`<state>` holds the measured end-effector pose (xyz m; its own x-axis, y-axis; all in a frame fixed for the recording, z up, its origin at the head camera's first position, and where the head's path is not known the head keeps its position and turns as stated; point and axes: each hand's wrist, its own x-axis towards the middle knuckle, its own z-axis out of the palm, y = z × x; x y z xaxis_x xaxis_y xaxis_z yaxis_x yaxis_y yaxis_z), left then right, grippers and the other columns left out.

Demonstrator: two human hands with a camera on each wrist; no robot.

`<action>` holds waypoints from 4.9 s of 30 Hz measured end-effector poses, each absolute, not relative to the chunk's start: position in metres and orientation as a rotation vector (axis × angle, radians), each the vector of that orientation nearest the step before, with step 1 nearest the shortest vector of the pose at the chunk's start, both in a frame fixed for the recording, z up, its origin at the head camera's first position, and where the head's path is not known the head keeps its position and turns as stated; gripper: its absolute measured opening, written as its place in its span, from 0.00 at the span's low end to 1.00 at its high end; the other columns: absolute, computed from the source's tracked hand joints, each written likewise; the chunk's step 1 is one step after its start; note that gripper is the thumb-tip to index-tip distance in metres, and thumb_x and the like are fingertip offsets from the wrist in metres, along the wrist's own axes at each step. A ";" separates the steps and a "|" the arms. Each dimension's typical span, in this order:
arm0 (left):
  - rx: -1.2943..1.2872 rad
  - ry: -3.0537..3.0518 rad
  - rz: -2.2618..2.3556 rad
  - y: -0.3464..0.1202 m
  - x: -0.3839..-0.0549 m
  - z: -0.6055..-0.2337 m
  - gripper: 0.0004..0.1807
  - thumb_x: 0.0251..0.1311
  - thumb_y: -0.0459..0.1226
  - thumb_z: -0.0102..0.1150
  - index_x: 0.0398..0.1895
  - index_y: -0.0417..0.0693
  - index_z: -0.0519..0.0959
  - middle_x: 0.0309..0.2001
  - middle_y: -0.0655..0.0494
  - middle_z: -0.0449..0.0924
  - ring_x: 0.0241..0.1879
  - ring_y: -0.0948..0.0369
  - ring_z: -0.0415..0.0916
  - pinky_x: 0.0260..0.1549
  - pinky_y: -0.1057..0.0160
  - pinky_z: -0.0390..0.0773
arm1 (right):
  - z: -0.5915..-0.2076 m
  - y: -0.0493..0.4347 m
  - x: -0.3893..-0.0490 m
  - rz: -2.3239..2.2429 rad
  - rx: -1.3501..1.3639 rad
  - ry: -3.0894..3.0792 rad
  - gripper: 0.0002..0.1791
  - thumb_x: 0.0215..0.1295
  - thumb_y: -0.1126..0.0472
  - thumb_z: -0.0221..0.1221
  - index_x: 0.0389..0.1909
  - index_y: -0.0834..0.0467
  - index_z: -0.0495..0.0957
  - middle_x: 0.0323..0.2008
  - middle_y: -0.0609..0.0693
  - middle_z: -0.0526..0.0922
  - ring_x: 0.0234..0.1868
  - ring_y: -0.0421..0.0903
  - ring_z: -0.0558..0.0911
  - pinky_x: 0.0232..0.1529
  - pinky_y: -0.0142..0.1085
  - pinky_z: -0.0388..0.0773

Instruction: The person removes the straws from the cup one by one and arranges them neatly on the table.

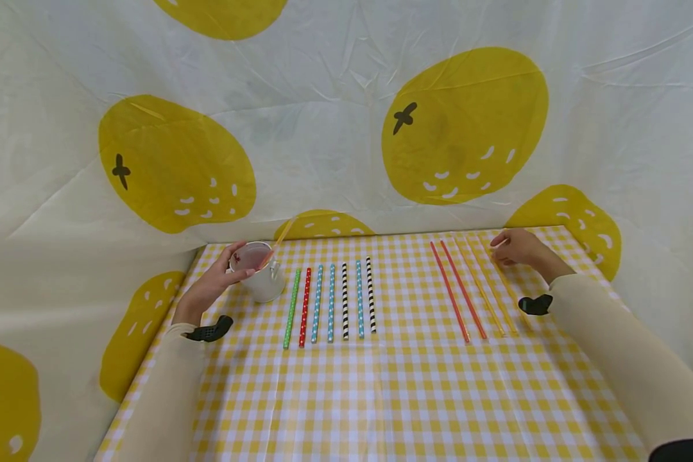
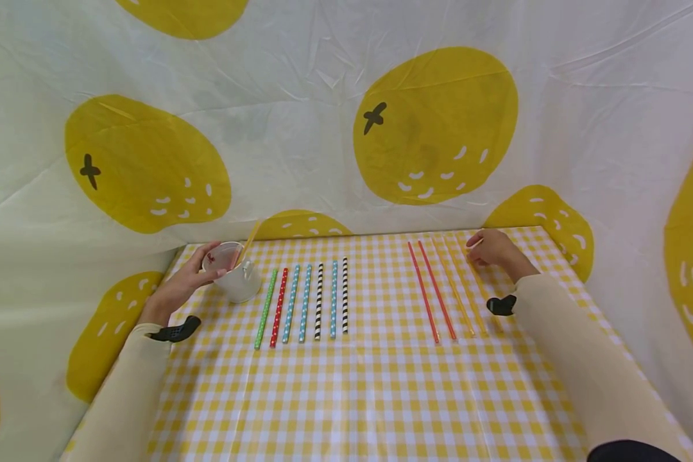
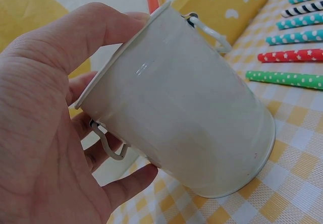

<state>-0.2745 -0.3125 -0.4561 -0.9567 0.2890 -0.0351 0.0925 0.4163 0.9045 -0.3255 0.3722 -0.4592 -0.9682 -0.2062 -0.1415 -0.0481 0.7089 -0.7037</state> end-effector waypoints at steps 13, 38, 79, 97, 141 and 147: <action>0.351 2.467 1.581 -0.314 -0.275 -0.457 0.46 0.71 0.47 0.60 0.83 0.58 0.42 0.82 0.51 0.32 0.79 0.44 0.35 0.69 0.32 0.48 | -0.452 0.337 -0.331 -1.207 -0.352 2.832 0.17 0.73 0.66 0.58 0.57 0.72 0.76 0.44 0.67 0.80 0.43 0.59 0.85 0.45 0.49 0.84; 0.341 2.443 1.612 -0.316 -0.274 -0.456 0.46 0.72 0.43 0.60 0.83 0.56 0.42 0.81 0.49 0.34 0.79 0.44 0.36 0.70 0.32 0.45 | -0.421 0.237 -0.333 -1.430 -0.743 2.635 0.17 0.75 0.59 0.59 0.58 0.63 0.79 0.48 0.64 0.80 0.43 0.47 0.83 0.47 0.40 0.83; 0.364 2.430 1.624 -0.316 -0.281 -0.457 0.46 0.72 0.41 0.59 0.83 0.53 0.42 0.80 0.43 0.38 0.75 0.42 0.44 0.68 0.37 0.54 | -0.407 0.070 -0.332 -1.599 -1.149 2.436 0.17 0.68 0.62 0.66 0.57 0.59 0.81 0.49 0.57 0.84 0.50 0.48 0.82 0.56 0.43 0.77; 0.366 2.437 1.617 -0.318 -0.283 -0.461 0.45 0.73 0.42 0.59 0.83 0.54 0.41 0.80 0.44 0.37 0.76 0.43 0.42 0.68 0.36 0.54 | -0.415 0.005 -0.332 -1.762 -1.111 2.376 0.15 0.66 0.65 0.68 0.53 0.60 0.83 0.49 0.54 0.86 0.51 0.48 0.83 0.59 0.48 0.76; 0.358 2.431 1.617 -0.319 -0.282 -0.461 0.46 0.73 0.42 0.59 0.83 0.56 0.41 0.81 0.46 0.32 0.78 0.43 0.39 0.68 0.35 0.54 | -0.401 -0.006 -0.319 -1.804 -1.194 2.300 0.09 0.71 0.60 0.62 0.45 0.60 0.86 0.53 0.51 0.86 0.49 0.44 0.83 0.53 0.39 0.79; 0.363 2.425 1.621 -0.320 -0.282 -0.462 0.46 0.73 0.41 0.58 0.83 0.55 0.40 0.81 0.46 0.31 0.78 0.44 0.36 0.68 0.36 0.54 | -0.391 0.010 -0.317 -1.863 -1.157 2.325 0.10 0.71 0.58 0.63 0.49 0.55 0.86 0.50 0.49 0.87 0.49 0.53 0.83 0.51 0.46 0.81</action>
<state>-0.2823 -0.3205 -0.4617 -0.9494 0.3125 -0.0310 0.0908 0.3677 0.9255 -0.3169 0.0096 -0.3910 -0.7367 -0.4942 0.4615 -0.5580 0.0590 -0.8277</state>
